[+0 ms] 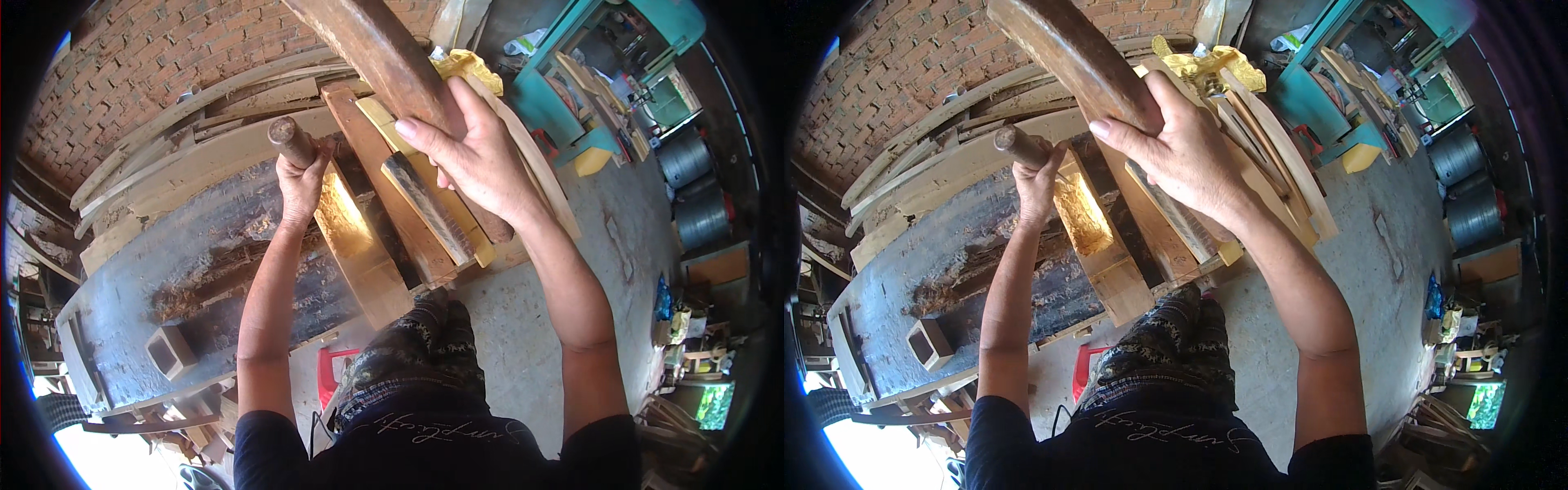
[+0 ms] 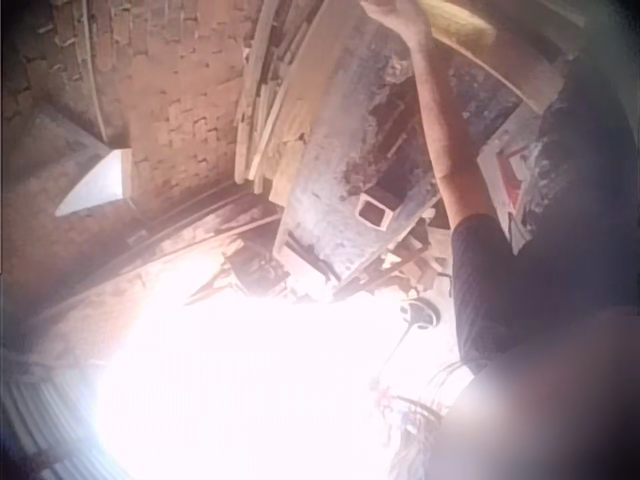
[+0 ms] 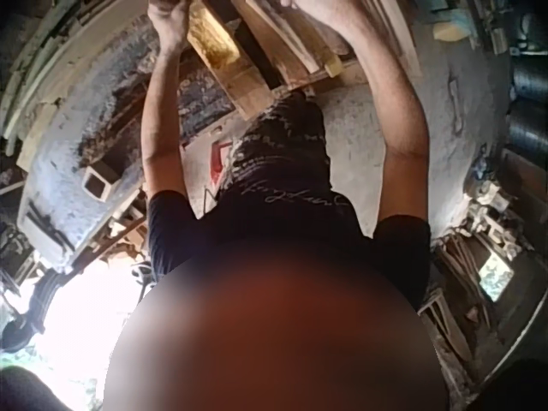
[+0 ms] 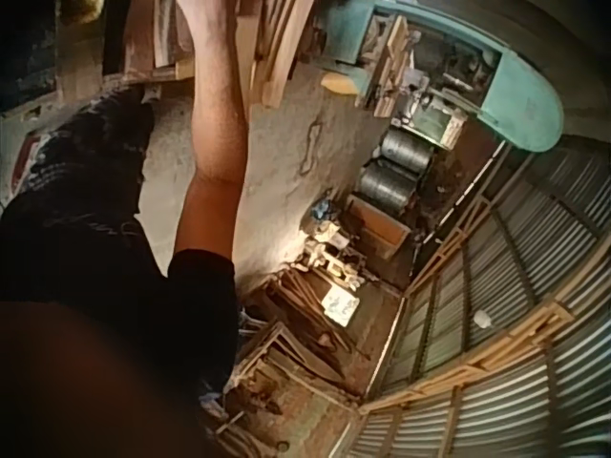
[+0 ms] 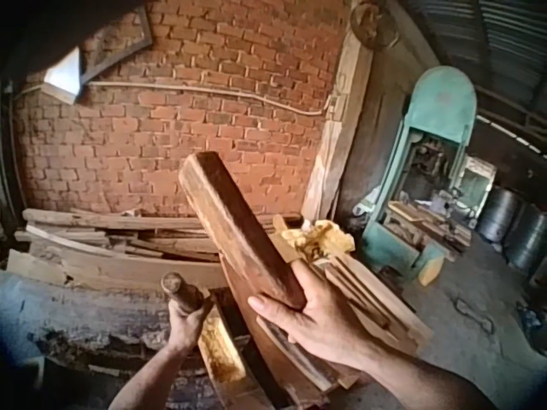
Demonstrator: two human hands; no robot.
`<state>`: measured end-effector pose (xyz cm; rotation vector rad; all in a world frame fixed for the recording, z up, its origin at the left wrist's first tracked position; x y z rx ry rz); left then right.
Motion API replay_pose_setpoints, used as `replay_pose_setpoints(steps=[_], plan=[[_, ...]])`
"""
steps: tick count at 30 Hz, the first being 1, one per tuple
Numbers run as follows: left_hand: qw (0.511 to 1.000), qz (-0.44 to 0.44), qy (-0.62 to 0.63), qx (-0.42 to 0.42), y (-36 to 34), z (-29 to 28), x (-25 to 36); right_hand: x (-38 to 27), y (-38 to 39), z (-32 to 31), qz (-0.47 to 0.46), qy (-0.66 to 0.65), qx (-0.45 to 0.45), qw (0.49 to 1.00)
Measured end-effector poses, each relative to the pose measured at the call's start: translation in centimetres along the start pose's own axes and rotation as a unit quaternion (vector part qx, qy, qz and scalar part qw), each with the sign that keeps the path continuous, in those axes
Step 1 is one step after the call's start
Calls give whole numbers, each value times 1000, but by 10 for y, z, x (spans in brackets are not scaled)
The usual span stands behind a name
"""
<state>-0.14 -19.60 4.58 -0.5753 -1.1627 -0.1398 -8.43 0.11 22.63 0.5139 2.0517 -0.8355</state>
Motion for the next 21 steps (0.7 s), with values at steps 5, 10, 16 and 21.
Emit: replay_pose_setpoints(steps=[5,10,16,21], plan=[[1000,15,-5,-26,2,2,5,4,5,2,-56,24,8,998],[999,22,-13,-30,0,4,-2,-37,-7,2,-124,58,11,991],[999,-14,-1,-42,-4,13,1,-38,-10,11,-8,218,-136,966],[998,-4,24,-51,-4,4,-34,-44,-20,0,47,204,-153,966]])
Point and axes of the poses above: each hand's wrist, its own y-axis away from the middle knuckle, its own z-axis out of the palm, x = y × z, the point moved 2 cm from there along -y, towards the middle knuckle, and after that the axes turned 9 degrees about x, right-handed, at the moved point
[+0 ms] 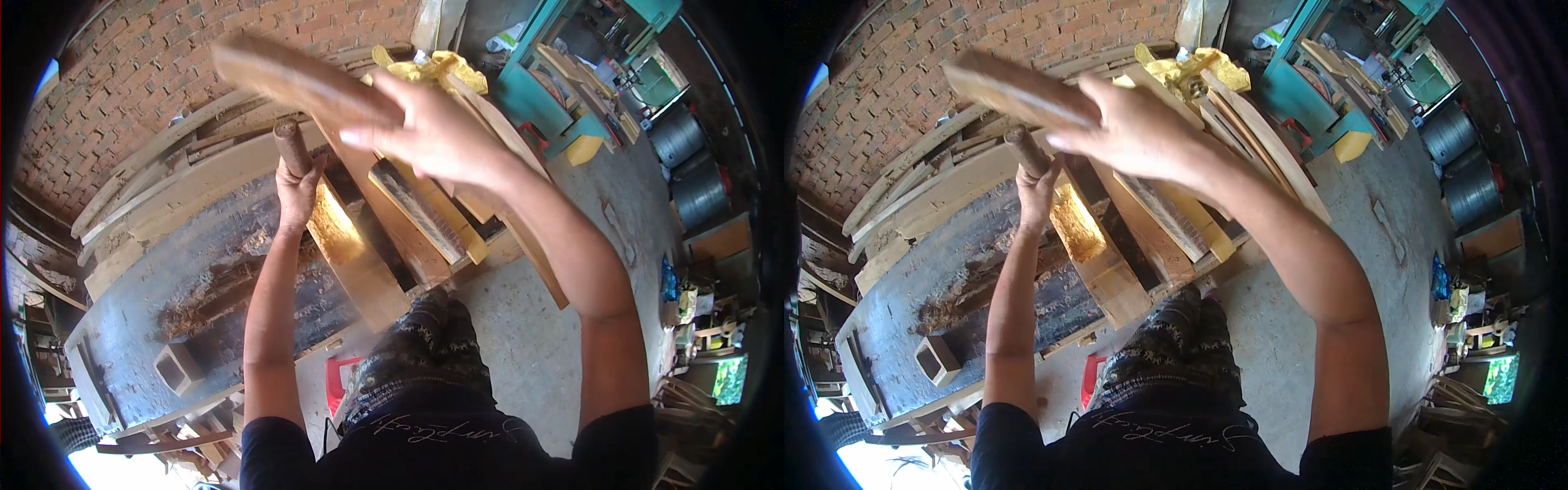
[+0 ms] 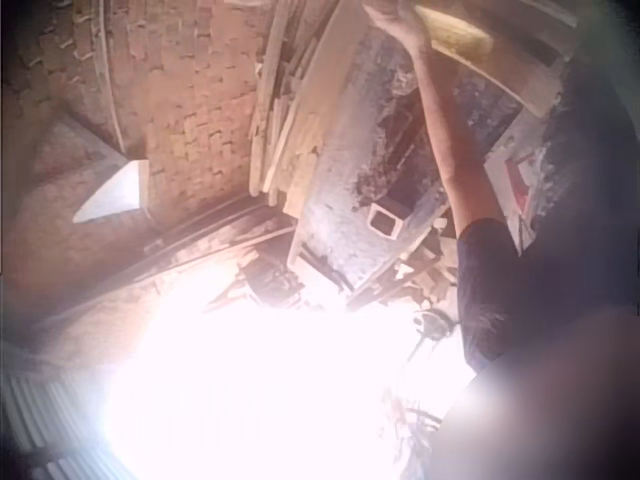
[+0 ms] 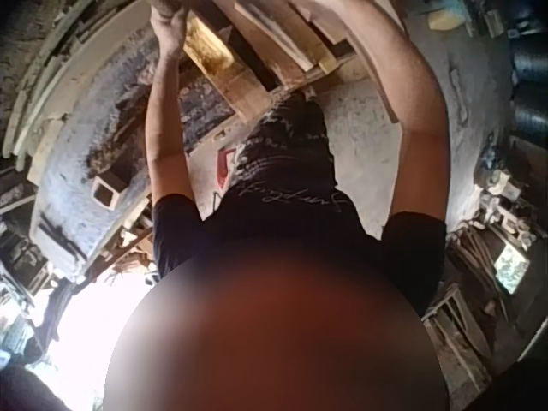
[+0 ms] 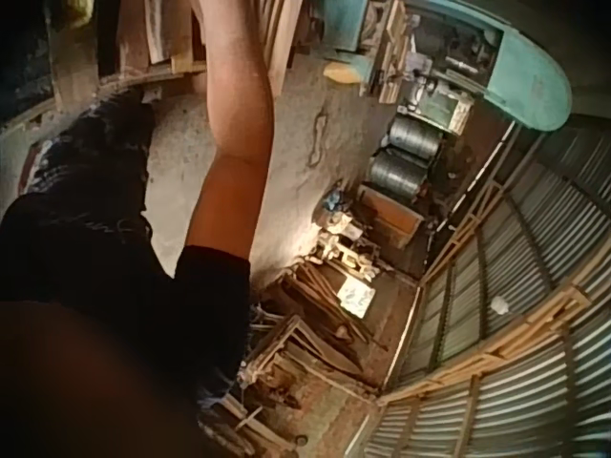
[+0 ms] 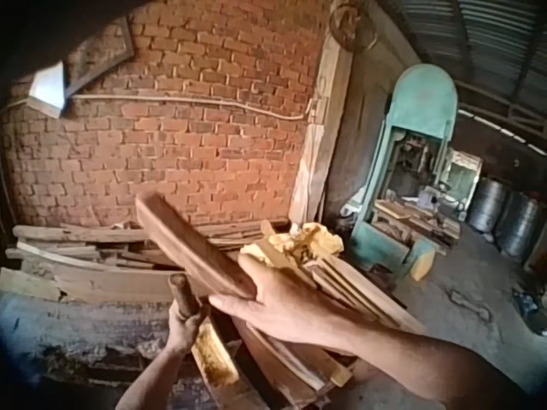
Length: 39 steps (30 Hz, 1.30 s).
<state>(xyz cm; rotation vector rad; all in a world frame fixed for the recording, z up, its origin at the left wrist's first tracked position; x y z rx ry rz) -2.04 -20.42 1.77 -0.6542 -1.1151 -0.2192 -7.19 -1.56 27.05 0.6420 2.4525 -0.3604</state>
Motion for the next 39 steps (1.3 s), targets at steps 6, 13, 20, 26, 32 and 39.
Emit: replay_pose_setpoints(steps=[6,13,20,26,32,39], plan=[[999,-7,3,44,4,-9,7,-6,0,-8,-196,-73,201,957],[998,1,-7,62,9,4,36,26,10,16,-171,-98,185,963],[997,20,-10,68,10,1,39,31,14,19,-142,-99,174,969],[999,1,-6,47,6,3,28,14,10,18,-236,-87,214,944],[998,27,-52,-33,11,1,18,-5,10,6,-295,-66,231,925],[999,9,-3,-43,4,10,16,38,20,4,-120,15,83,989]])
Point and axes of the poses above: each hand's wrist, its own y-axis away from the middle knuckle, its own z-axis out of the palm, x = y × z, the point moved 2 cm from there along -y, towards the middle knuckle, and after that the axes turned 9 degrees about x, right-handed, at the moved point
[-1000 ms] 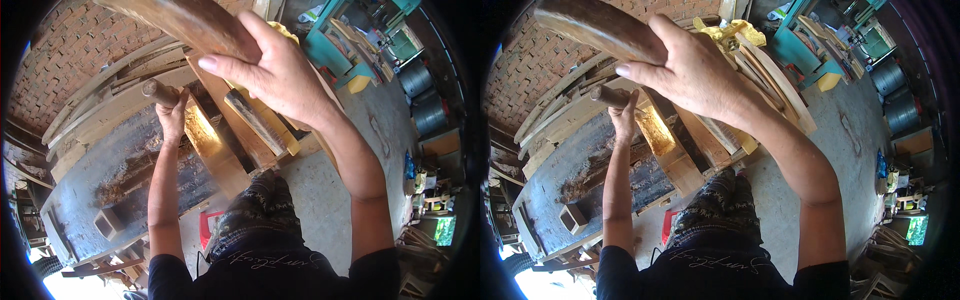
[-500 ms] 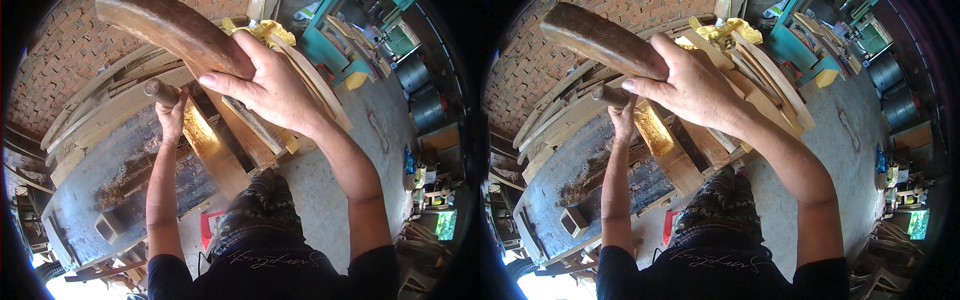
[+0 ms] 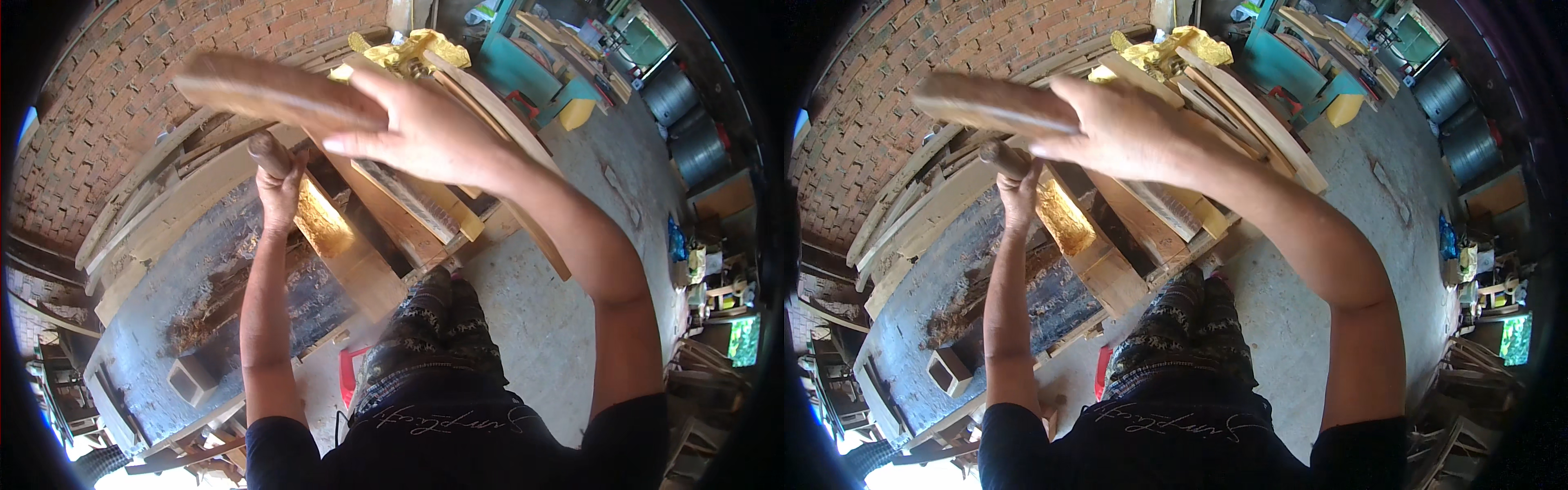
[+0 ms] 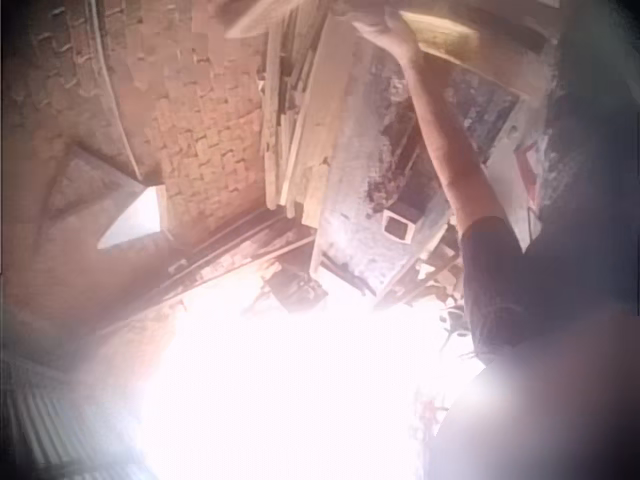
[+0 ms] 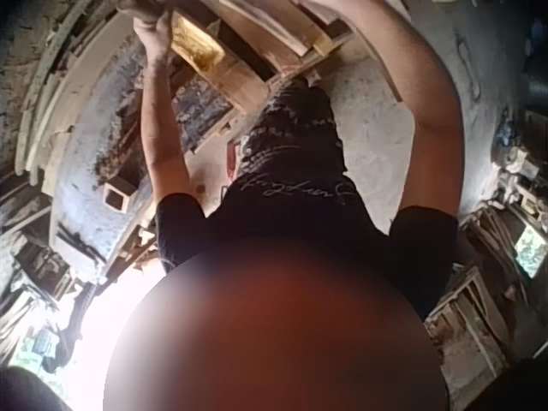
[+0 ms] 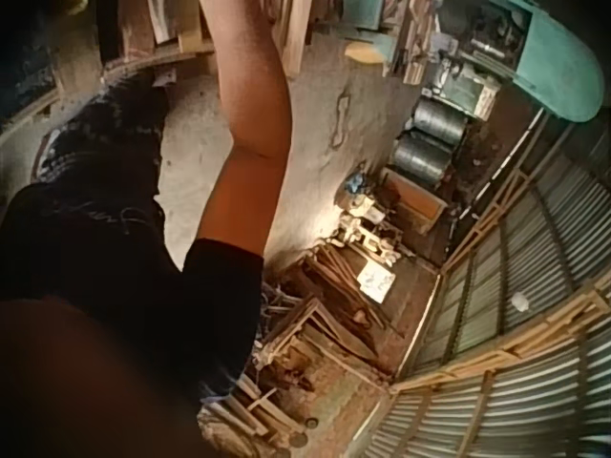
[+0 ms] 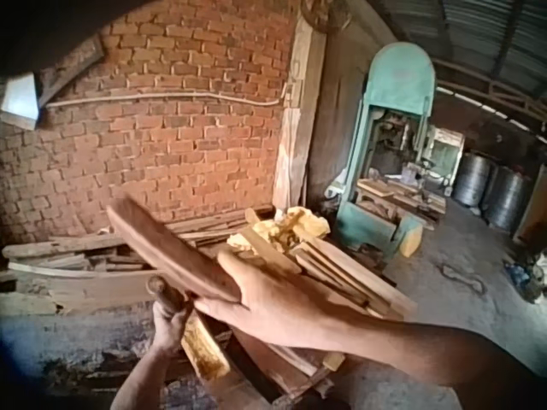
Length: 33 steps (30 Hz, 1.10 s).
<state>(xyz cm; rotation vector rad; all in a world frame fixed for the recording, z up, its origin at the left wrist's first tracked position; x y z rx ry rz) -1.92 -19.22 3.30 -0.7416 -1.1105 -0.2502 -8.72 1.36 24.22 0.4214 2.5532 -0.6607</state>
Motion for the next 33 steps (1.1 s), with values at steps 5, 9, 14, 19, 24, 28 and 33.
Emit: replay_pose_setpoints(steps=[5,9,14,19,24,28,33], plan=[[1000,25,-13,3,-8,-6,4,-41,-17,-21,-39,-124,114,985],[999,36,-11,9,-5,-1,-8,-3,-11,13,159,-46,-127,978],[1000,27,-6,3,-13,-4,-5,-24,-29,-18,75,-45,3,996],[1000,10,-1,1,-16,-4,-4,-23,-36,3,79,-71,20,994],[1000,17,-2,23,-15,-1,-5,7,-23,17,192,-29,-135,972],[1000,27,3,6,-17,-4,-4,-11,-36,-2,98,-34,-15,994],[1000,6,-12,13,-18,-8,-4,-34,-38,-11,6,-54,75,996]])
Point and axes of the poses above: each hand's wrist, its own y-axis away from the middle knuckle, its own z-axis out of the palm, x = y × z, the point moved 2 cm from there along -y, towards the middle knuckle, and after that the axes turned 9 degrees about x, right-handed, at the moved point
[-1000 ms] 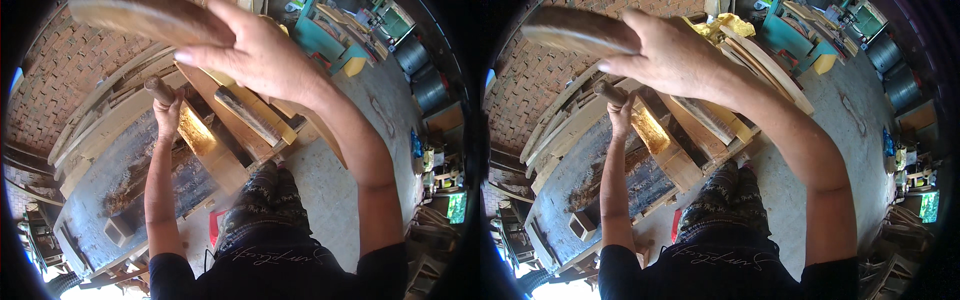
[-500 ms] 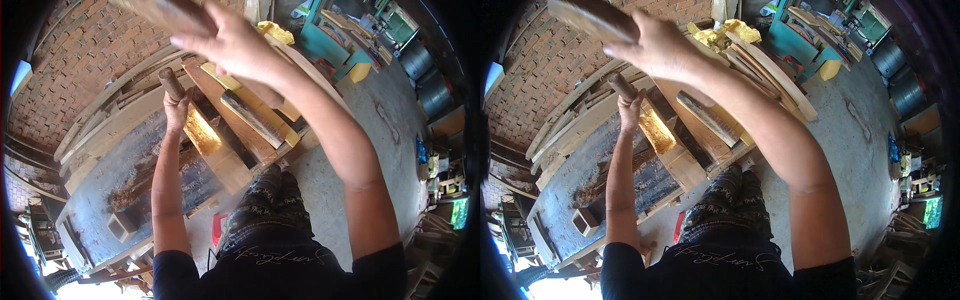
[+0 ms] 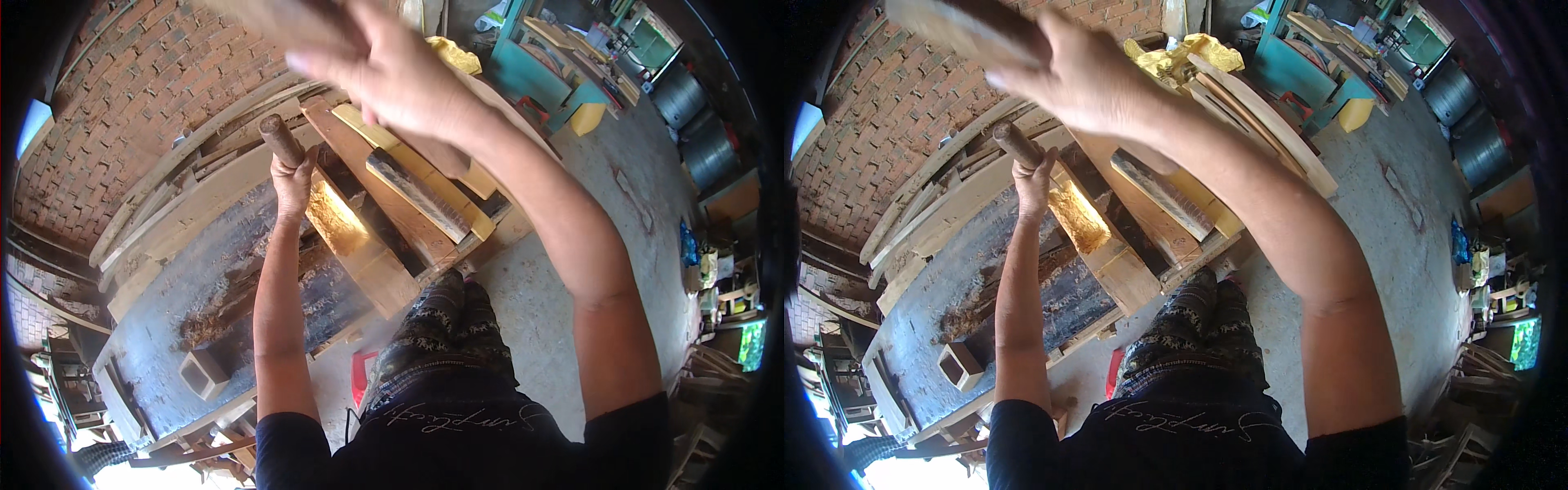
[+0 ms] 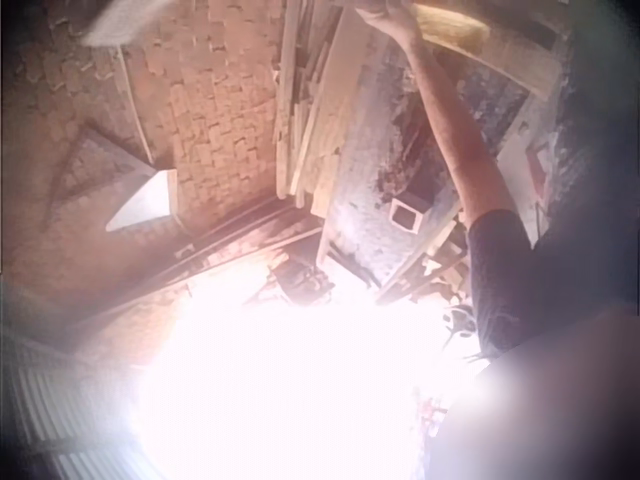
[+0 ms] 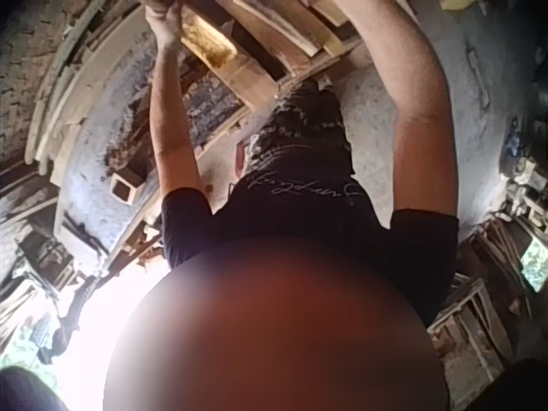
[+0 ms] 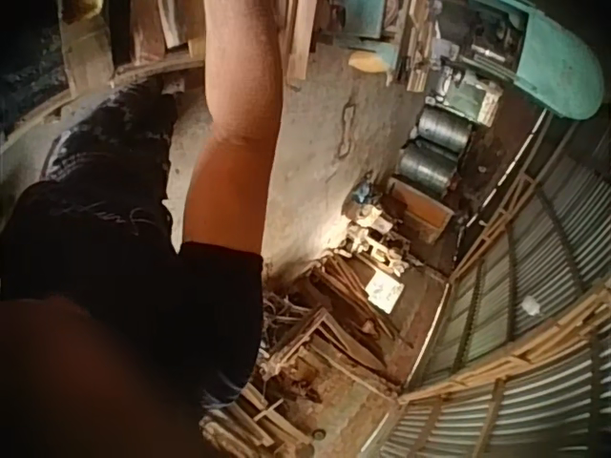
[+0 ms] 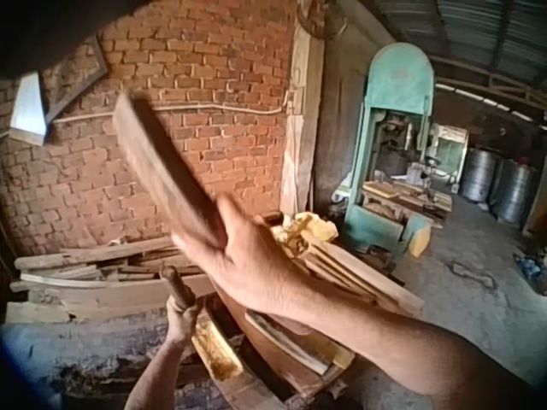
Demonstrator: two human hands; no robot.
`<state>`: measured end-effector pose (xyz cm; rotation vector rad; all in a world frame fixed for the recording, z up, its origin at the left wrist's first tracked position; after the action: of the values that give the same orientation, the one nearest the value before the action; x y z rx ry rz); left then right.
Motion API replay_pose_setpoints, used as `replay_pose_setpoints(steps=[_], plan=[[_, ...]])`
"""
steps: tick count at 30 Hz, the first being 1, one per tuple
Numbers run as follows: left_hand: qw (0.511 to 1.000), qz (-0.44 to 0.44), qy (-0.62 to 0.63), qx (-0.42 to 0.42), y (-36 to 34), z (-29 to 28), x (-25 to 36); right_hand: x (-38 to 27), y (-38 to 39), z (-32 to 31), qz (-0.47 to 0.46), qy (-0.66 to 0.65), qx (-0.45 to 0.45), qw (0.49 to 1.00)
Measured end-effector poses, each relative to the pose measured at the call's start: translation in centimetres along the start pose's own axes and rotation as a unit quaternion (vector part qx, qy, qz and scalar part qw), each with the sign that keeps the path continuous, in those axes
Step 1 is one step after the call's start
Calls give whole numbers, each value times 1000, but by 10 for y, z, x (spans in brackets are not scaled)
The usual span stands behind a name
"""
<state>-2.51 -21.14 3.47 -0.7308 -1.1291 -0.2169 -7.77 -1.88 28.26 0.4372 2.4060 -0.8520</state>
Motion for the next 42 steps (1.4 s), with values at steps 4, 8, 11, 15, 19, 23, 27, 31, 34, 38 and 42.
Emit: replay_pose_setpoints(steps=[4,8,11,15,19,23,27,31,34,38,42], plan=[[999,-7,38,13,1,8,1,21,25,18,165,34,-189,967],[1000,5,6,-2,-5,7,3,-11,2,-11,98,29,-123,987],[999,-31,23,1,-4,8,12,-16,-10,-2,6,-18,-9,1000],[998,-19,40,37,-7,5,-12,25,16,33,157,16,-160,974],[999,-14,27,-10,-10,5,-10,14,7,7,169,39,-131,976],[999,-31,23,14,-11,2,-7,-3,-12,6,67,-13,-23,997],[997,-43,48,50,-9,-4,-12,18,6,38,238,-36,-169,956],[999,-39,37,11,-15,-1,-16,35,1,20,195,72,-167,964],[999,-31,26,7,-17,1,-8,13,-10,9,76,32,-34,996],[998,-36,53,21,-28,-8,-18,6,-9,26,69,-3,-12,998],[995,-61,74,42,-33,-13,-20,52,10,48,208,38,-147,966]])
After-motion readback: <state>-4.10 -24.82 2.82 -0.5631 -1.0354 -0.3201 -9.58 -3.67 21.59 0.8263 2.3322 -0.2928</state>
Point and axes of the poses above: each hand's wrist, its own y-axis away from the middle knuckle, its own z-axis out of the palm, x = y × z, the point moved 2 cm from there along -y, towards the middle knuckle, and after that the axes turned 9 degrees about x, right-handed, at the moved point
